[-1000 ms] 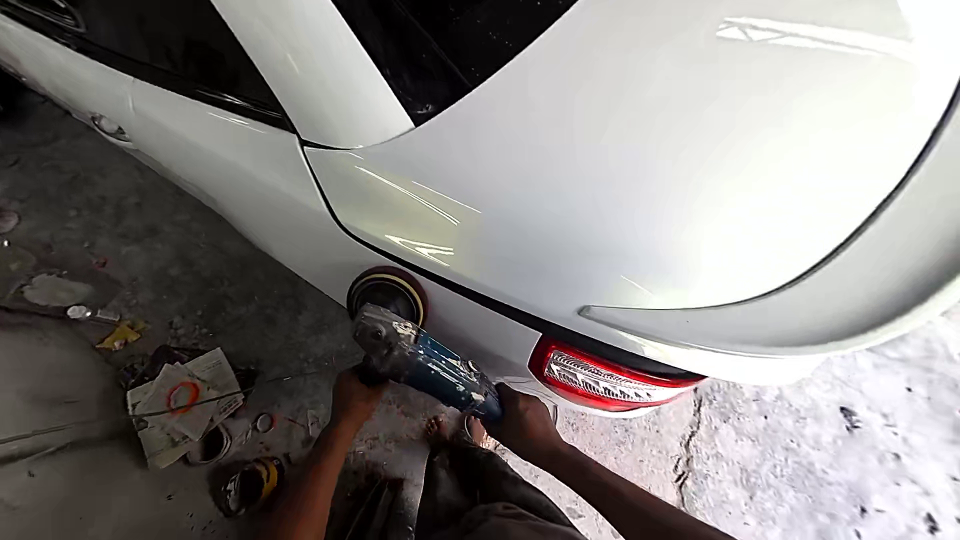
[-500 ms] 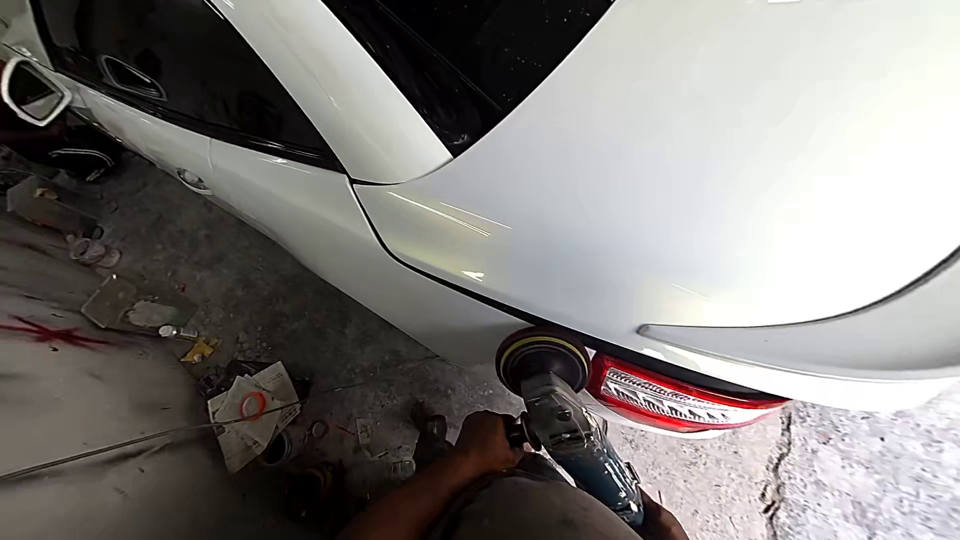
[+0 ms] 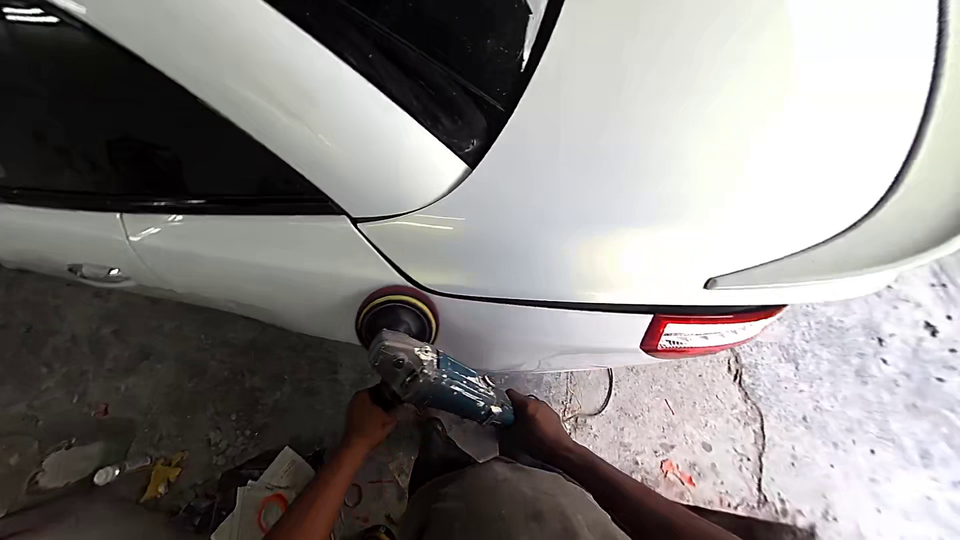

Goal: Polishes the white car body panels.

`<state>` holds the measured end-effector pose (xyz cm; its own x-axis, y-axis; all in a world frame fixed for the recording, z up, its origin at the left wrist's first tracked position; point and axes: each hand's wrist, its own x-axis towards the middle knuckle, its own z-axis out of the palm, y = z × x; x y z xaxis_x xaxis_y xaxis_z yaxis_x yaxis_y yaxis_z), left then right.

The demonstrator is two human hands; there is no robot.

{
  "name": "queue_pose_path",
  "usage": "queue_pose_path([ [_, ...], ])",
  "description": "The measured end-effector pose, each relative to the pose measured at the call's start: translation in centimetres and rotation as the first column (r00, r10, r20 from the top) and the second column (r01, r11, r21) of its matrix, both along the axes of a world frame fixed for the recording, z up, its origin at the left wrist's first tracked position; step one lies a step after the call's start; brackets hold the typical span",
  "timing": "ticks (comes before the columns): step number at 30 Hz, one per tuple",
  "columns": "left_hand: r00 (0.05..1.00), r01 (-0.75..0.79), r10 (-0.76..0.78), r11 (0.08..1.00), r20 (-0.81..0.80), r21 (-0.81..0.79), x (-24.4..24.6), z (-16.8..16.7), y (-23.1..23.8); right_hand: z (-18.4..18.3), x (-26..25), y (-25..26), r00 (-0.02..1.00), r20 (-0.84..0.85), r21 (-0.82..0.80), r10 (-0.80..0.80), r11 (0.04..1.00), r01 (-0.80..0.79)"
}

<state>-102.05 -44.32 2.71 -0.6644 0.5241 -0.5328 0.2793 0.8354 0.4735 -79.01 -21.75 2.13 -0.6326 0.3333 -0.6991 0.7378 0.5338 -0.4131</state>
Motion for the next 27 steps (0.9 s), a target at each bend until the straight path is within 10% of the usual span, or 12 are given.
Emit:
queue_pose_path([
  [10,0.927,0.352,-0.363,0.929,-0.091,-0.115,2.1,0.2,2.9,-8.3,5.8,-3.6,0.932,-0.090,-0.220,-0.350,0.920,0.324],
  [19,0.467,0.869,-0.884,0.454,0.021,-0.196,12.3,5.3,21.7,-13.9,14.2,-6.7,0.251,-0.002,-0.591,-0.968,0.204,0.781],
  [27,0.261,0.962,-0.960,0.268,-0.102,-0.053,15.4,4.9,28.4,-17.0,13.0,-5.4,0.008,0.061,-0.707,-0.998,-0.037,0.707],
])
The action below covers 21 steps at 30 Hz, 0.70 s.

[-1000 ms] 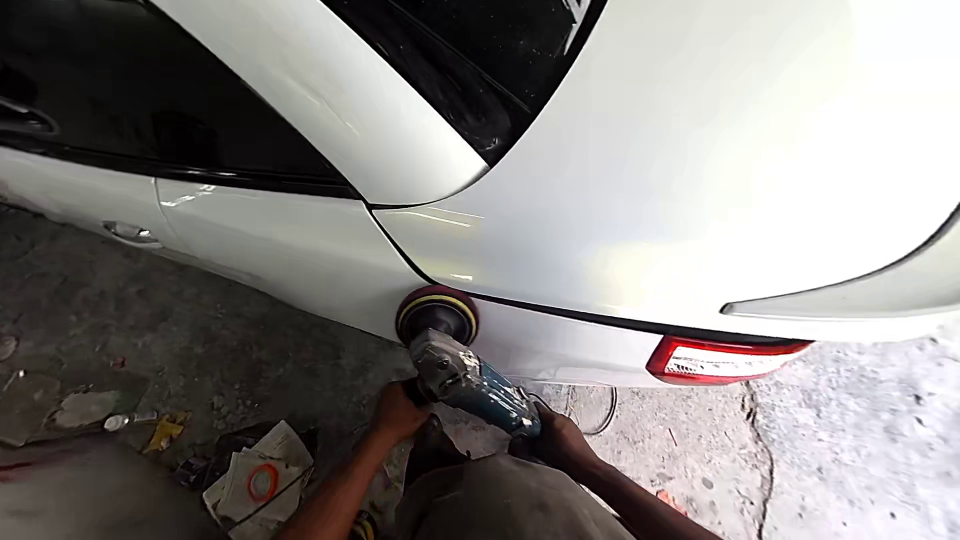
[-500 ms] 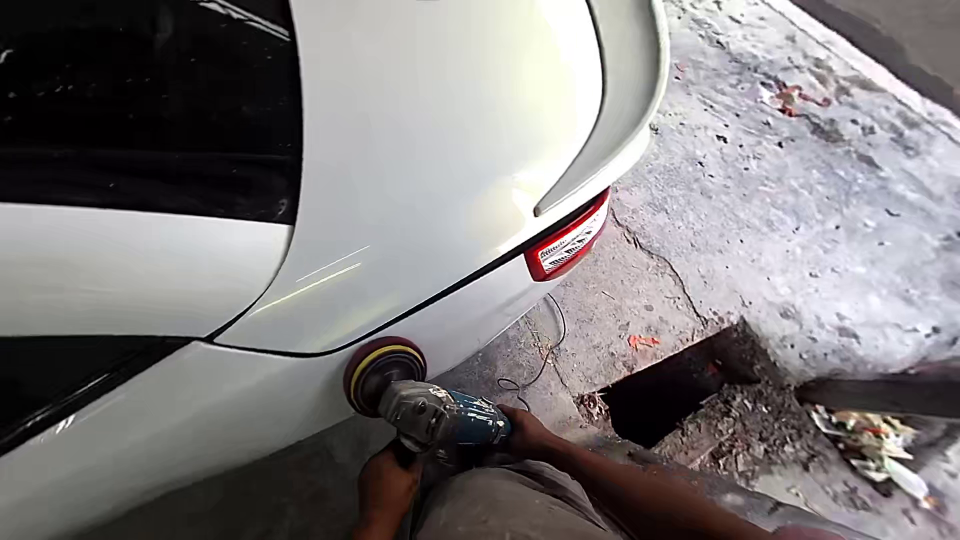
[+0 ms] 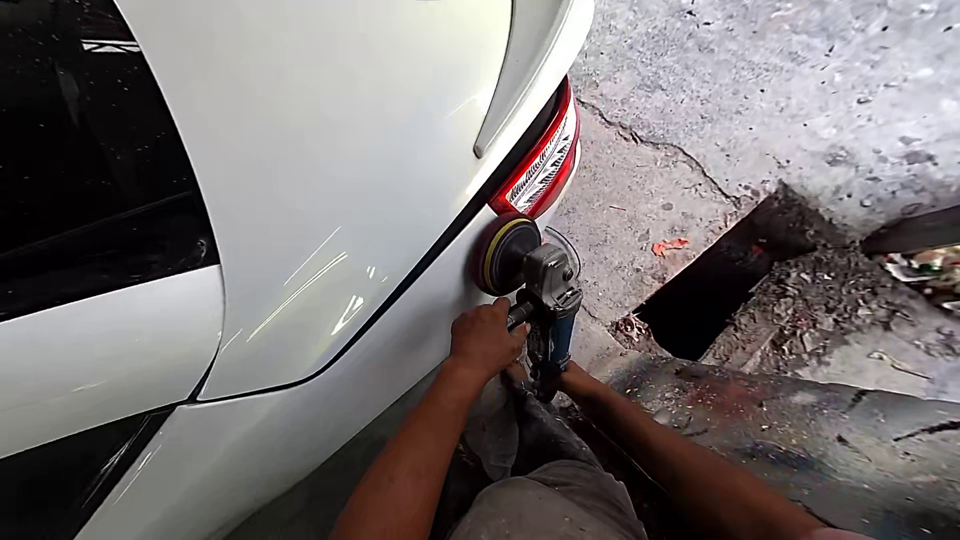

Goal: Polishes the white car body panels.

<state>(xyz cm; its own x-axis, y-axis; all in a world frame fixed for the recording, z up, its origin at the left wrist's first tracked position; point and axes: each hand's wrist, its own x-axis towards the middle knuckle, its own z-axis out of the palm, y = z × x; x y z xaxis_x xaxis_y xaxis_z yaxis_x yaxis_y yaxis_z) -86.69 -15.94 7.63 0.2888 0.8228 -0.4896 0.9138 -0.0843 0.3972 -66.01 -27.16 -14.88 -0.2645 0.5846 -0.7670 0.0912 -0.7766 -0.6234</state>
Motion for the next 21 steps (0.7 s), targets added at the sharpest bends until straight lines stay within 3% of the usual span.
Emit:
queue_pose_path([
  [4,0.992,-0.050,0.032,0.988,-0.123,-0.144,-5.2,-1.1,-5.7,-1.3,-4.1,-4.4,0.994,0.010,0.013,0.111,0.994,-0.111],
  [8,0.949,-0.284,0.219,0.904,-0.225,-0.319,-15.3,-2.0,-15.8,-0.4,-10.7,-8.4,0.938,0.063,0.060,0.341,0.937,-0.344],
  [10,0.896,-0.429,0.361,0.854,-0.258,-0.295,-19.3,-2.8,-21.9,-0.3,-13.6,-9.0,0.830,0.133,0.097,0.541,0.827,-0.554],
  [12,0.826,-0.554,0.508,0.813,-0.244,-0.182,-22.1,-3.6,-28.1,-0.8,-16.5,-9.8,0.652,0.236,0.097,0.720,0.650,-0.753],
  [14,0.765,-0.629,0.604,0.775,-0.222,-0.058,-23.4,-4.4,-32.2,-0.9,-18.8,-10.2,0.540,0.287,0.094,0.791,0.538,-0.838],
  [18,0.719,-0.678,0.654,0.734,-0.235,-0.033,-22.1,-4.4,-33.2,-0.7,-18.5,-10.0,0.505,0.279,0.080,0.817,0.504,-0.860],
  [21,0.774,-0.622,0.586,0.774,-0.239,-0.120,-19.4,-4.5,-28.8,-0.5,-14.4,-8.5,0.605,0.261,0.061,0.752,0.612,-0.788],
])
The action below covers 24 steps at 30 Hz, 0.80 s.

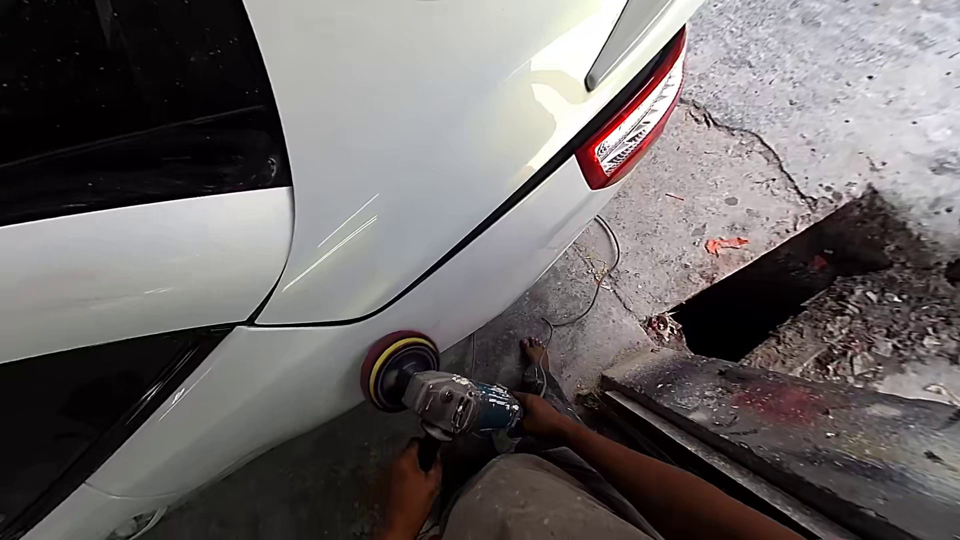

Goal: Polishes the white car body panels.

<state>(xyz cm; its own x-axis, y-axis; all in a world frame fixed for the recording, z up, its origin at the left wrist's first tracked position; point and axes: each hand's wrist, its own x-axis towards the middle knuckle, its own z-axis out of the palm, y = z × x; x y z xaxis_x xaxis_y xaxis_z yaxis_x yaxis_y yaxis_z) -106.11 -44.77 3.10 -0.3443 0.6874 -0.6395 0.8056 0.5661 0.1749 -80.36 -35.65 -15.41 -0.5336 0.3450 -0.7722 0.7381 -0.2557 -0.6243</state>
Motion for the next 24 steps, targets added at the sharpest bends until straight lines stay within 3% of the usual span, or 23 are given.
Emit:
queue_pose_path([
  [5,0.962,0.209,-0.191,0.975,0.196,-0.076,6.0,1.1,11.5,2.4,8.4,3.4,0.908,0.015,-0.011,-0.419,0.908,0.419],
  [10,0.916,0.302,-0.305,0.952,0.260,0.052,8.6,1.7,16.1,4.0,11.3,6.2,0.848,0.050,0.052,-0.528,0.849,0.526],
  [14,0.925,0.262,-0.266,0.964,0.273,0.048,5.5,1.9,13.0,4.5,8.4,5.2,0.884,0.028,0.052,-0.466,0.884,0.464],
  [17,0.950,0.185,-0.191,0.982,0.248,0.050,0.1,2.3,8.4,4.8,3.6,2.8,0.924,-0.020,0.068,-0.381,0.922,0.382],
  [21,0.978,0.070,-0.077,0.997,0.194,0.039,-8.6,2.8,1.5,6.5,-4.1,-0.5,0.995,0.012,0.189,-0.103,0.977,0.099],
  [24,0.988,-0.074,0.062,0.994,0.138,0.082,-14.6,2.5,-4.1,9.0,-10.8,-0.9,0.991,0.031,0.240,0.129,0.962,-0.133],
])
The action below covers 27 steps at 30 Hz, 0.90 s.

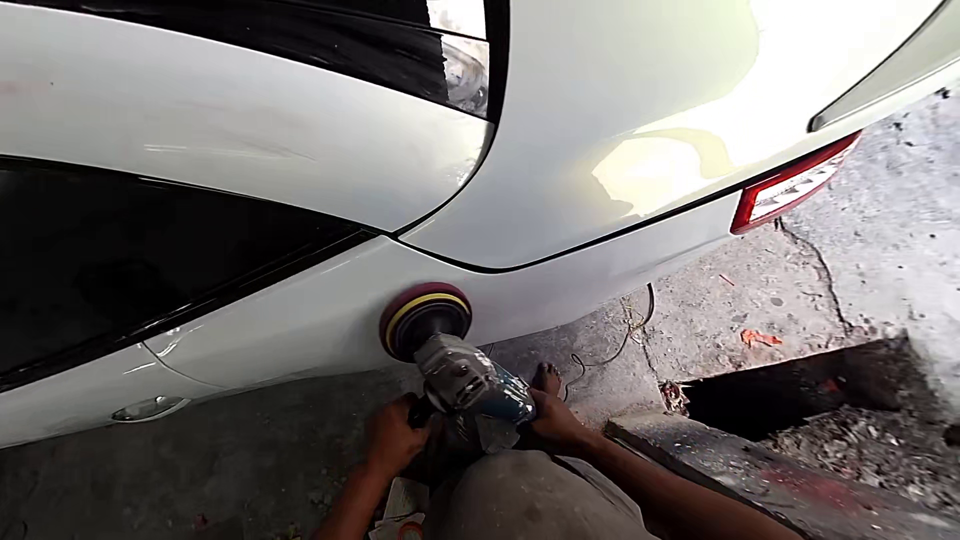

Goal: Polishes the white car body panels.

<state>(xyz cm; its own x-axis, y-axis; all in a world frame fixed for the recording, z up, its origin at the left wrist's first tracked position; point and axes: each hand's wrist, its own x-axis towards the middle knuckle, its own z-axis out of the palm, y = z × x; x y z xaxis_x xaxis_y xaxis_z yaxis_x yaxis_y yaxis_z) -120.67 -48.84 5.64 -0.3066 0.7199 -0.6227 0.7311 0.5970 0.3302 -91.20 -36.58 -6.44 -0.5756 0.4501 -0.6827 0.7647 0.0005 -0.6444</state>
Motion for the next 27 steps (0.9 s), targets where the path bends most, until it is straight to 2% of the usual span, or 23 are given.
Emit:
queue_pose_path([
  [4,0.978,-0.193,0.203,0.970,-0.057,0.149,-5.5,-0.6,-5.3,2.9,-7.3,0.5,0.973,-0.001,0.093,0.230,0.969,-0.228],
  [8,0.953,-0.267,0.295,0.928,-0.074,0.258,-6.3,-1.0,-6.1,3.8,-9.2,1.3,0.969,-0.007,0.126,0.248,0.961,-0.246],
  [11,0.967,-0.241,0.253,0.948,-0.032,0.206,-3.2,-1.0,-3.4,3.1,-5.4,2.4,0.978,0.001,0.112,0.208,0.972,-0.207],
  [15,0.987,-0.135,0.139,0.990,0.082,-0.047,2.6,-0.5,2.0,1.8,2.9,3.7,0.998,0.016,0.074,0.065,0.995,-0.066],
  [18,0.988,-0.059,0.067,0.996,0.139,-0.060,5.5,-1.2,5.0,1.0,7.2,5.3,0.997,0.074,0.066,0.000,0.998,-0.005],
  [20,0.984,-0.036,0.045,0.998,0.171,-0.053,6.0,-1.7,5.4,1.0,7.9,6.4,0.996,0.089,0.082,0.018,0.996,-0.026],
  [23,0.981,-0.071,0.078,0.997,0.180,-0.043,3.8,-2.5,3.3,0.9,5.0,7.1,0.990,0.074,0.135,0.122,0.982,-0.131],
  [27,0.960,-0.224,0.219,0.974,0.173,0.011,-2.6,-4.2,-1.5,2.4,-4.0,6.0,0.948,0.126,0.188,0.293,0.931,-0.313],
])
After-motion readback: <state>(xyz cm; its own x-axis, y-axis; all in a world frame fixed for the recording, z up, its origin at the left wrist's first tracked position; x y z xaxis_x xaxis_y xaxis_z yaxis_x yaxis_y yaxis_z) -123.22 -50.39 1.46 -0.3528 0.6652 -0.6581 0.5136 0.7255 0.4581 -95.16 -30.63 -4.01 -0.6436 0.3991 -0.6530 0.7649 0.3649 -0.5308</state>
